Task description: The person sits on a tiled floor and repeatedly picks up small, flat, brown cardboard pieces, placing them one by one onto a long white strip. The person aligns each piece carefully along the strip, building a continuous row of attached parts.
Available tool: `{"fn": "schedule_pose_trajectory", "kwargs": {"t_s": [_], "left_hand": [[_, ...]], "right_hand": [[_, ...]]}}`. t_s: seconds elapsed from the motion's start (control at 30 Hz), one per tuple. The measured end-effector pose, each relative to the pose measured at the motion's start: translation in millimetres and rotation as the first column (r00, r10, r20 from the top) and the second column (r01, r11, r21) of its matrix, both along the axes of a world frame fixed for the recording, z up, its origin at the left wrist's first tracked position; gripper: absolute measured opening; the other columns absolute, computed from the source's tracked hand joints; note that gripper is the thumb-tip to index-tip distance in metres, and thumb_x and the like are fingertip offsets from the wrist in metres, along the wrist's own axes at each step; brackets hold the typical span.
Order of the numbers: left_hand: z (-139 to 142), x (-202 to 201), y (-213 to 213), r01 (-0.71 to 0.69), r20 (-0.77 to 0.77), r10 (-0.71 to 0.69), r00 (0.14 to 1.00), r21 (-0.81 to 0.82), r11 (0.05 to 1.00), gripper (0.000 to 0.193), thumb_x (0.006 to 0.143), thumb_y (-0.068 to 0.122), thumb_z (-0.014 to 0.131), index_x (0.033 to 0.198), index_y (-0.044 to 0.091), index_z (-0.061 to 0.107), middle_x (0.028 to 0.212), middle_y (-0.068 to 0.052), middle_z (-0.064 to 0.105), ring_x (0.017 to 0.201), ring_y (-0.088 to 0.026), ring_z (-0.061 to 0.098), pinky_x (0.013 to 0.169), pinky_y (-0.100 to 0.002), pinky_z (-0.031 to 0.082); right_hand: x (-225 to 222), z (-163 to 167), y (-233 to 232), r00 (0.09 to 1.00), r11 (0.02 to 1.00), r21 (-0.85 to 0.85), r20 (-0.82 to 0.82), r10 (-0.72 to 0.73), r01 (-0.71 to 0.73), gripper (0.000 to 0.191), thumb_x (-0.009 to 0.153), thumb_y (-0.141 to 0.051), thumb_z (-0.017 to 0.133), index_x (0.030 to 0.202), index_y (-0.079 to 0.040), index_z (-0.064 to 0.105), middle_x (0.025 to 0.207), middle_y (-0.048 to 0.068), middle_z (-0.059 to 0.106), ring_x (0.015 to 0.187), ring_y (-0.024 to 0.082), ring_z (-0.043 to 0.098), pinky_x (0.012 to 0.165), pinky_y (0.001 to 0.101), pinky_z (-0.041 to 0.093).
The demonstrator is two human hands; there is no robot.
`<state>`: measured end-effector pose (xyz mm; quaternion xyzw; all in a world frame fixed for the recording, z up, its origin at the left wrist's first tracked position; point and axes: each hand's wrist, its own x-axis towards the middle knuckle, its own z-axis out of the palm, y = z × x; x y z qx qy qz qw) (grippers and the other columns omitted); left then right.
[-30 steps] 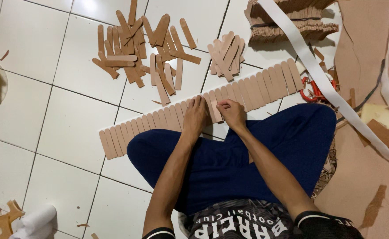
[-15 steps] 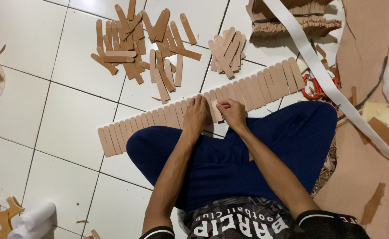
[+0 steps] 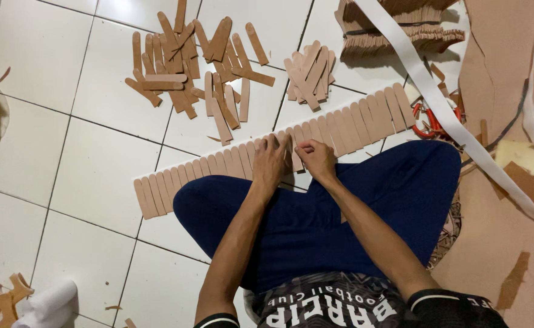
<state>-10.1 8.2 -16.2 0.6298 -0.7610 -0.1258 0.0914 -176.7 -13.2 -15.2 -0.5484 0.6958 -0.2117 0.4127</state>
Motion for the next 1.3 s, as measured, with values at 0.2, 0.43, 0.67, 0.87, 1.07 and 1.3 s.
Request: {"fn": "schedule_pose_trajectory", "kwargs": {"t_s": [0.2,0.43,0.67,0.87,1.07,1.3], "left_hand": [[9,-8,-3,-0.024,0.137,0.032,0.990,-0.058,0.998,0.046,0.098,0.025,0.059,0.143,0.017,0.052,0.139,-0.022,0.054,0.127,-0.043,0.054,0.096,-0.056,0.051],[22,6,15,-0.191,-0.208,0.183,0.961,-0.017,0.982,0.034,0.097,0.019,0.059,0.128,0.005,0.059,0.117,-0.019,0.062,0.109,-0.038,0.060,0.089,-0.049,0.052],[15,24,23,-0.253,-0.030,0.261,0.965,0.156,0.955,0.024,0.089,0.015,0.061,0.106,-0.001,0.064,0.122,-0.018,0.060,0.116,-0.036,0.057,0.090,-0.049,0.051],[-2,26,11,-0.323,0.162,0.291,0.943,0.230,0.918,0.043,0.086,0.018,0.063,0.123,-0.003,0.063,0.141,-0.024,0.050,0.126,-0.043,0.047,0.091,-0.057,0.046],[-5,28,2,-0.319,0.179,0.291,0.940,0.154,0.935,0.038,0.094,0.018,0.061,0.125,-0.002,0.065,0.148,-0.023,0.051,0.134,-0.039,0.050,0.101,-0.051,0.048],[2,22,7,-0.307,0.150,0.301,0.942,0.016,0.952,0.049,0.088,0.025,0.065,0.132,0.004,0.063,0.138,-0.022,0.053,0.111,-0.041,0.058,0.081,-0.052,0.051]], "right_hand": [[4,7,-2,0.998,0.999,-0.011,0.031,-0.052,0.053,0.029,0.094,-0.032,0.072,0.101,-0.004,0.075,0.078,0.009,0.076,0.065,0.021,0.074,0.062,0.0355,0.058],[31,92,-69,0.961,0.758,-0.603,-0.058,0.270,-0.249,0.070,0.111,-0.053,0.049,0.157,-0.002,0.038,0.163,0.024,0.035,0.154,0.041,0.034,0.126,0.0496,0.034],[119,74,-91,0.807,0.607,-0.533,-0.405,0.430,-0.590,0.078,0.109,-0.062,0.035,0.167,-0.012,0.021,0.175,0.021,0.015,0.163,0.042,0.015,0.133,0.0633,0.008],[114,24,-118,0.716,0.640,-0.323,-0.259,0.649,-0.697,0.092,0.100,-0.069,0.042,0.165,-0.010,0.016,0.169,0.022,0.016,0.155,0.046,0.010,0.126,0.0596,0.006],[97,5,-117,0.602,0.604,-0.249,-0.626,0.497,-0.757,0.085,0.099,-0.071,0.043,0.164,-0.019,0.023,0.171,0.018,0.023,0.157,0.042,0.019,0.128,0.0565,0.012],[92,26,-137,0.797,0.732,-0.319,-0.183,0.575,-0.602,0.085,0.104,-0.065,0.038,0.163,-0.007,0.024,0.169,0.019,0.025,0.158,0.041,0.019,0.128,0.0569,0.019]]}}
